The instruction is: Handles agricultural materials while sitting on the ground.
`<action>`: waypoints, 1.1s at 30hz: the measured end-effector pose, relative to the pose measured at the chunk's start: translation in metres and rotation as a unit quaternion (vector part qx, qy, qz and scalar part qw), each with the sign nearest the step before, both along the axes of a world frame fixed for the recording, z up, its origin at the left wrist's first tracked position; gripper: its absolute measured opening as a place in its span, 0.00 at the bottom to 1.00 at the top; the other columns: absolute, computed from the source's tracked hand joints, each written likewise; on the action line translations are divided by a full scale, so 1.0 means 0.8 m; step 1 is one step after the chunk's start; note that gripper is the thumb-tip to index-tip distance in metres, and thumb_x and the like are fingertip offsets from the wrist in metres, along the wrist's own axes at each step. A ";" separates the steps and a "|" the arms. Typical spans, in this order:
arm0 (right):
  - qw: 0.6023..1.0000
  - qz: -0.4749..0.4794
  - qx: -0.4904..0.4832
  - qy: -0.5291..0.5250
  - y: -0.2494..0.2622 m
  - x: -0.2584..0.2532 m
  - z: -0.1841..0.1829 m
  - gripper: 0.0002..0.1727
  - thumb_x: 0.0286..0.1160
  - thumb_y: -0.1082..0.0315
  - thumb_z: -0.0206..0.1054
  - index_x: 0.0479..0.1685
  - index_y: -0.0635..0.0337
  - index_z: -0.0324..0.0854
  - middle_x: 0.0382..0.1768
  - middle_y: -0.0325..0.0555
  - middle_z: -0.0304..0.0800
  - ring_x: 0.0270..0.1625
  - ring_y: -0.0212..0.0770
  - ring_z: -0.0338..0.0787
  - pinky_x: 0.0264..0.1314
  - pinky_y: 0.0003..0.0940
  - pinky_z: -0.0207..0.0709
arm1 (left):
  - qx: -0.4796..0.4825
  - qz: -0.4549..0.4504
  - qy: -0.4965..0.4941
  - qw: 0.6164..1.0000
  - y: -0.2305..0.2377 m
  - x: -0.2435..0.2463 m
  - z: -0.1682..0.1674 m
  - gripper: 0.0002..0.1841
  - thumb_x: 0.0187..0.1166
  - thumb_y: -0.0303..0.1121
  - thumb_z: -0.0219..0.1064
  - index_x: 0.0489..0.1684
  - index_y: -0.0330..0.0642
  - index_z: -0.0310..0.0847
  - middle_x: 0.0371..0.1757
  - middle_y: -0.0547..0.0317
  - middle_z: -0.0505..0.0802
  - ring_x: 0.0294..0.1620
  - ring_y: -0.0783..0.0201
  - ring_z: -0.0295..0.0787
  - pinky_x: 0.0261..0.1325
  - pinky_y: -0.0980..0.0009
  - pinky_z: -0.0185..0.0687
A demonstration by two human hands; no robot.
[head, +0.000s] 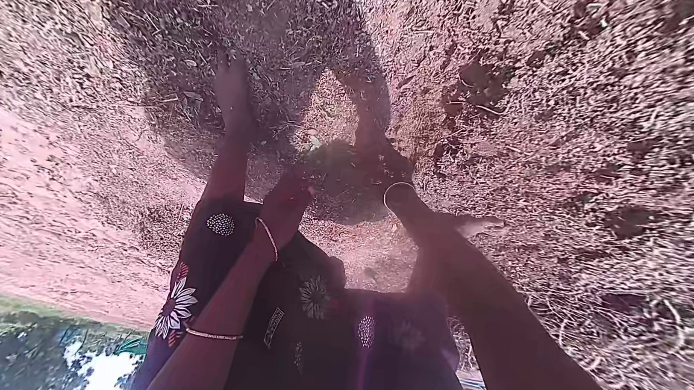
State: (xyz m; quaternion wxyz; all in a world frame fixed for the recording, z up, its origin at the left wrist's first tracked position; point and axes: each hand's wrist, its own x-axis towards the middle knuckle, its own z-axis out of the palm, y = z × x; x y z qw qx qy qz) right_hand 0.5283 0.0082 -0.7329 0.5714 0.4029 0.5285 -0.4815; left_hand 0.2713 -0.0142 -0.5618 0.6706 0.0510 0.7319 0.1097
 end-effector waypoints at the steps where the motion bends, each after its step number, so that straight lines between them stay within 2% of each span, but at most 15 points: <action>1: 0.999 0.017 -0.032 -0.004 -0.005 0.001 0.009 0.39 0.81 0.58 0.68 0.94 0.47 0.61 0.94 0.64 0.48 0.95 0.71 0.44 0.90 0.79 0.35 | 0.001 0.002 0.002 1.000 0.001 -0.003 0.001 0.22 0.89 0.29 0.58 0.81 0.46 0.70 0.59 0.48 0.90 0.49 0.59 0.91 0.56 0.58 0.87; 3: 0.991 0.095 -0.084 0.033 0.001 0.002 0.027 0.37 0.74 0.58 0.75 0.85 0.56 0.71 0.89 0.66 0.61 0.90 0.77 0.56 0.78 0.86 0.55 | 0.004 0.004 0.012 1.000 -0.001 -0.005 -0.001 0.21 0.89 0.29 0.57 0.81 0.47 0.72 0.57 0.50 0.91 0.47 0.60 0.91 0.52 0.61 0.87; 4: 0.987 0.121 -0.089 0.058 0.015 0.000 0.037 0.37 0.70 0.60 0.79 0.83 0.52 0.76 0.89 0.60 0.63 0.89 0.77 0.57 0.77 0.87 0.56 | 0.006 0.006 0.014 1.000 -0.004 -0.005 -0.003 0.21 0.89 0.28 0.57 0.81 0.47 0.72 0.57 0.50 0.91 0.48 0.60 0.91 0.52 0.61 0.87; 8: 0.977 0.136 0.060 0.155 0.116 -0.015 0.040 0.40 0.69 0.75 0.73 0.87 0.44 0.72 0.93 0.55 0.56 0.95 0.72 0.46 0.85 0.86 0.37 | -0.002 0.000 0.001 1.000 -0.014 0.004 -0.008 0.23 0.89 0.29 0.56 0.83 0.45 0.69 0.68 0.47 0.87 0.57 0.58 0.91 0.61 0.56 0.86; 13: 0.940 0.170 0.217 0.203 0.223 -0.097 -0.026 0.49 0.57 0.79 0.76 0.89 0.50 0.67 0.96 0.55 0.49 0.97 0.67 0.38 0.88 0.85 0.24 | -0.028 -0.026 -0.002 0.999 -0.030 0.019 -0.015 0.24 0.89 0.32 0.58 0.84 0.46 0.68 0.59 0.46 0.90 0.51 0.58 0.90 0.57 0.58 0.85; 15: 0.945 0.193 0.206 0.167 0.219 -0.110 -0.053 0.50 0.58 0.73 0.78 0.91 0.49 0.63 0.96 0.51 0.50 0.97 0.65 0.42 0.89 0.81 0.27 | -0.046 -0.045 -0.006 0.998 -0.024 0.019 -0.012 0.23 0.90 0.33 0.59 0.84 0.48 0.68 0.58 0.48 0.91 0.50 0.59 0.90 0.55 0.59 0.85; 18: 0.960 0.166 0.196 0.108 0.174 -0.103 -0.067 0.40 0.63 0.78 0.74 0.84 0.49 0.75 0.97 0.46 0.49 0.96 0.67 0.42 0.91 0.74 0.38 | -0.032 -0.043 -0.001 0.999 -0.012 0.011 -0.012 0.23 0.90 0.32 0.59 0.83 0.47 0.69 0.58 0.48 0.91 0.51 0.58 0.91 0.56 0.58 0.86; 20: 0.977 0.110 0.163 0.083 0.138 -0.095 -0.060 0.36 0.69 0.76 0.72 0.83 0.53 0.75 0.95 0.55 0.50 0.94 0.71 0.46 0.90 0.72 0.46 | -0.002 -0.033 0.003 0.999 -0.011 0.004 -0.008 0.23 0.89 0.31 0.58 0.82 0.44 0.70 0.59 0.47 0.91 0.53 0.58 0.92 0.58 0.56 0.88; 22: 0.989 0.025 0.128 0.064 0.109 -0.082 -0.060 0.34 0.82 0.70 0.65 0.89 0.62 0.64 0.93 0.63 0.53 0.94 0.69 0.49 0.90 0.73 0.40 | -0.001 -0.034 0.007 0.999 0.006 -0.004 0.000 0.22 0.89 0.32 0.58 0.81 0.45 0.71 0.60 0.50 0.91 0.52 0.60 0.91 0.56 0.59 0.86; 24: 0.976 -0.081 0.195 0.060 0.072 -0.065 -0.070 0.30 0.84 0.60 0.64 0.85 0.53 0.72 0.89 0.55 0.66 0.91 0.66 0.60 0.87 0.81 0.40 | -0.005 -0.023 0.007 1.000 0.027 -0.014 0.008 0.21 0.90 0.32 0.58 0.81 0.46 0.71 0.59 0.51 0.91 0.52 0.60 0.91 0.58 0.59 0.86; 25: 0.974 -0.115 0.192 0.031 0.064 -0.068 -0.053 0.30 0.85 0.58 0.63 0.87 0.52 0.70 0.91 0.55 0.63 0.93 0.67 0.57 0.88 0.82 0.35 | 0.000 -0.015 0.007 1.000 0.032 -0.019 0.010 0.22 0.90 0.33 0.58 0.81 0.46 0.71 0.58 0.50 0.91 0.52 0.60 0.90 0.58 0.59 0.86; 27: 0.976 -0.167 0.119 -0.076 0.066 -0.085 0.001 0.32 0.87 0.61 0.62 0.89 0.58 0.65 0.92 0.62 0.57 0.94 0.67 0.53 0.92 0.70 0.42 | 0.012 -0.006 0.012 1.000 0.040 -0.027 0.012 0.21 0.89 0.33 0.59 0.81 0.45 0.71 0.56 0.50 0.92 0.52 0.60 0.91 0.58 0.59 0.86; 29: 0.981 -0.093 -0.056 -0.161 0.087 -0.109 0.045 0.31 0.90 0.67 0.59 0.89 0.69 0.59 0.90 0.68 0.57 0.92 0.64 0.58 0.91 0.55 0.55 | 0.012 0.006 0.012 1.000 0.042 -0.031 0.016 0.21 0.90 0.32 0.59 0.81 0.44 0.71 0.57 0.49 0.92 0.53 0.60 0.91 0.58 0.59 0.86; 31: 0.991 0.083 -0.087 -0.055 0.077 -0.109 0.043 0.25 0.78 0.62 0.70 0.67 0.72 0.81 0.76 0.70 0.78 0.79 0.69 0.76 0.75 0.67 0.71 | 0.007 0.013 0.010 1.000 0.039 -0.031 0.016 0.22 0.90 0.33 0.59 0.81 0.45 0.71 0.58 0.49 0.91 0.53 0.60 0.91 0.58 0.60 0.86; 33: 0.994 0.096 0.018 0.054 0.088 -0.101 0.017 0.27 0.69 0.65 0.78 0.72 0.53 0.85 0.85 0.63 0.69 0.86 0.76 0.64 0.75 0.84 0.60 | -0.001 0.022 0.002 1.000 0.034 -0.028 0.015 0.22 0.90 0.32 0.58 0.82 0.44 0.70 0.62 0.48 0.89 0.54 0.59 0.90 0.59 0.59 0.86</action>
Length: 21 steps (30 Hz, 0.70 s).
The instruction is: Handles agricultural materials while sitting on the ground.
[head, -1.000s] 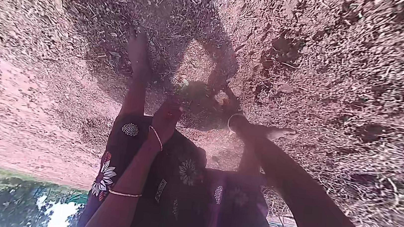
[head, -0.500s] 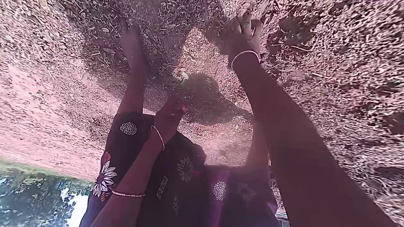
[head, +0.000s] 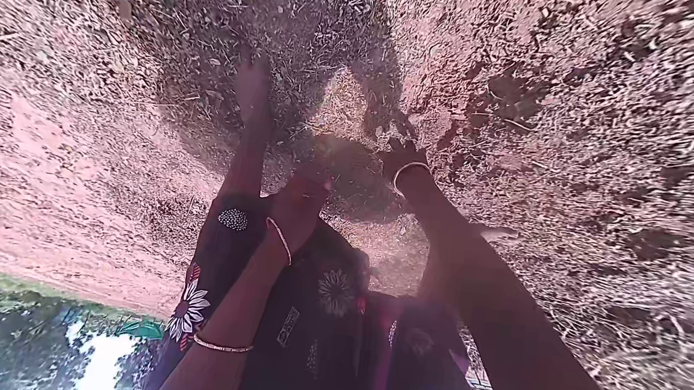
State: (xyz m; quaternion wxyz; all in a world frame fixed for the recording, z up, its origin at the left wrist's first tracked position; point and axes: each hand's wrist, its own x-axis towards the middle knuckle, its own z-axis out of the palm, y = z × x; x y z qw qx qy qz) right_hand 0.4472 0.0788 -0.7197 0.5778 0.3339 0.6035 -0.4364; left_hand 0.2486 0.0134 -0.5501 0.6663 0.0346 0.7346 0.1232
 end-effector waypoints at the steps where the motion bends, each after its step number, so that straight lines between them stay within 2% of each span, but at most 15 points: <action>1: 0.997 -0.019 0.058 0.052 0.017 0.001 -0.014 0.37 0.61 0.69 0.80 0.79 0.45 0.81 0.92 0.58 0.59 0.92 0.76 0.52 0.80 0.89 0.46 | 0.001 0.005 -0.007 1.000 -0.004 0.003 -0.001 0.22 0.90 0.32 0.58 0.82 0.43 0.70 0.64 0.48 0.88 0.55 0.60 0.89 0.60 0.59 0.85; 2: 0.990 -0.031 0.108 0.086 0.037 -0.002 -0.027 0.45 0.55 0.71 0.82 0.84 0.39 0.76 0.96 0.55 0.49 0.95 0.74 0.41 0.83 0.90 0.33 | 0.008 0.007 -0.012 1.000 -0.009 0.006 -0.003 0.22 0.89 0.32 0.59 0.81 0.42 0.70 0.64 0.48 0.88 0.56 0.60 0.89 0.61 0.59 0.85; 4: 0.979 -0.008 0.178 0.100 0.071 -0.009 -0.053 0.58 0.45 0.67 0.85 0.90 0.33 0.66 0.98 0.48 0.37 0.98 0.67 0.32 0.87 0.85 0.24 | 0.023 0.001 -0.015 1.000 -0.019 0.013 -0.006 0.22 0.88 0.33 0.60 0.81 0.43 0.71 0.61 0.49 0.90 0.56 0.60 0.90 0.60 0.59 0.86; 6: 0.980 0.035 0.181 0.074 0.085 -0.003 -0.069 0.58 0.47 0.64 0.87 0.91 0.43 0.64 0.98 0.50 0.39 0.98 0.65 0.33 0.88 0.83 0.26 | 0.035 -0.013 -0.018 0.999 -0.023 0.015 -0.008 0.22 0.88 0.31 0.59 0.80 0.44 0.72 0.60 0.51 0.91 0.55 0.62 0.91 0.59 0.61 0.86; 8: 0.987 0.065 0.142 0.043 0.066 0.019 -0.077 0.50 0.57 0.69 0.83 0.89 0.45 0.68 0.98 0.51 0.43 0.97 0.68 0.33 0.90 0.79 0.31 | 0.040 -0.029 -0.013 0.999 -0.025 0.015 -0.011 0.21 0.88 0.28 0.58 0.80 0.43 0.73 0.57 0.51 0.92 0.53 0.62 0.92 0.59 0.61 0.88; 9: 0.989 0.065 0.129 0.020 0.048 0.030 -0.076 0.48 0.60 0.71 0.81 0.90 0.46 0.66 0.97 0.53 0.43 0.97 0.70 0.34 0.91 0.75 0.36 | 0.040 -0.034 -0.009 0.999 -0.027 0.014 -0.013 0.21 0.89 0.28 0.57 0.80 0.42 0.72 0.56 0.51 0.92 0.53 0.62 0.92 0.58 0.62 0.88; 11: 0.994 0.035 0.106 -0.008 0.008 0.049 -0.072 0.41 0.68 0.73 0.76 0.87 0.57 0.68 0.94 0.69 0.47 0.94 0.77 0.39 0.92 0.74 0.37 | 0.034 -0.030 0.004 0.999 -0.031 0.014 -0.014 0.20 0.89 0.28 0.56 0.79 0.42 0.72 0.55 0.51 0.92 0.53 0.62 0.91 0.57 0.62 0.87; 12: 0.994 0.008 0.101 -0.030 -0.009 0.054 -0.069 0.41 0.73 0.72 0.72 0.89 0.64 0.63 0.92 0.75 0.46 0.93 0.79 0.41 0.92 0.74 0.40 | 0.031 -0.028 0.009 0.999 -0.033 0.015 -0.014 0.21 0.89 0.29 0.56 0.80 0.42 0.72 0.55 0.51 0.92 0.52 0.62 0.91 0.56 0.63 0.87; 13: 0.993 -0.024 0.101 -0.055 -0.020 0.054 -0.062 0.41 0.76 0.71 0.70 0.90 0.67 0.59 0.92 0.77 0.45 0.93 0.79 0.42 0.91 0.72 0.41 | 0.027 -0.025 0.010 0.999 -0.033 0.016 -0.015 0.21 0.90 0.29 0.56 0.80 0.42 0.72 0.56 0.50 0.92 0.52 0.62 0.91 0.56 0.62 0.86; 14: 0.989 -0.067 0.101 -0.086 -0.026 0.052 -0.058 0.41 0.81 0.67 0.68 0.93 0.65 0.55 0.92 0.75 0.44 0.94 0.78 0.42 0.91 0.70 0.47 | 0.021 -0.023 0.008 0.999 -0.032 0.017 -0.017 0.21 0.90 0.29 0.55 0.80 0.42 0.72 0.57 0.50 0.91 0.51 0.62 0.90 0.55 0.62 0.86; 15: 0.984 -0.104 0.104 -0.103 -0.034 0.051 -0.058 0.39 0.82 0.65 0.67 0.93 0.61 0.56 0.93 0.71 0.46 0.94 0.76 0.45 0.89 0.71 0.52 | 0.014 -0.020 0.007 1.000 -0.032 0.017 -0.017 0.20 0.90 0.30 0.56 0.80 0.44 0.72 0.57 0.51 0.91 0.51 0.62 0.90 0.54 0.61 0.86; 16: 0.980 -0.136 0.101 -0.104 -0.043 0.053 -0.057 0.36 0.82 0.69 0.66 0.91 0.60 0.61 0.93 0.69 0.48 0.94 0.75 0.45 0.88 0.75 0.48 | 0.004 -0.020 0.007 1.000 -0.030 0.018 -0.016 0.20 0.90 0.31 0.57 0.79 0.45 0.73 0.56 0.51 0.91 0.49 0.62 0.90 0.54 0.62 0.86; 18: 0.969 -0.181 0.099 -0.134 -0.050 0.052 -0.053 0.37 0.84 0.65 0.64 0.93 0.56 0.58 0.94 0.70 0.43 0.93 0.78 0.47 0.86 0.74 0.55 | -0.009 -0.025 -0.002 1.000 -0.027 0.016 -0.013 0.20 0.90 0.32 0.58 0.80 0.45 0.71 0.57 0.50 0.91 0.49 0.61 0.89 0.54 0.61 0.85; 19: 0.967 -0.187 0.101 -0.143 -0.054 0.052 -0.053 0.38 0.85 0.62 0.64 0.95 0.55 0.55 0.95 0.71 0.40 0.92 0.80 0.46 0.85 0.75 0.55 | -0.008 -0.022 -0.006 1.000 -0.028 0.014 -0.013 0.21 0.90 0.32 0.58 0.81 0.45 0.71 0.58 0.51 0.90 0.51 0.61 0.89 0.55 0.60 0.85; 21: 0.971 -0.167 0.102 -0.136 -0.068 0.056 -0.050 0.38 0.86 0.62 0.63 0.95 0.57 0.54 0.93 0.73 0.43 0.91 0.83 0.48 0.85 0.79 0.51 | 0.000 -0.011 -0.008 1.000 -0.029 0.009 -0.010 0.21 0.90 0.32 0.58 0.80 0.44 0.71 0.57 0.51 0.91 0.51 0.61 0.89 0.55 0.61 0.85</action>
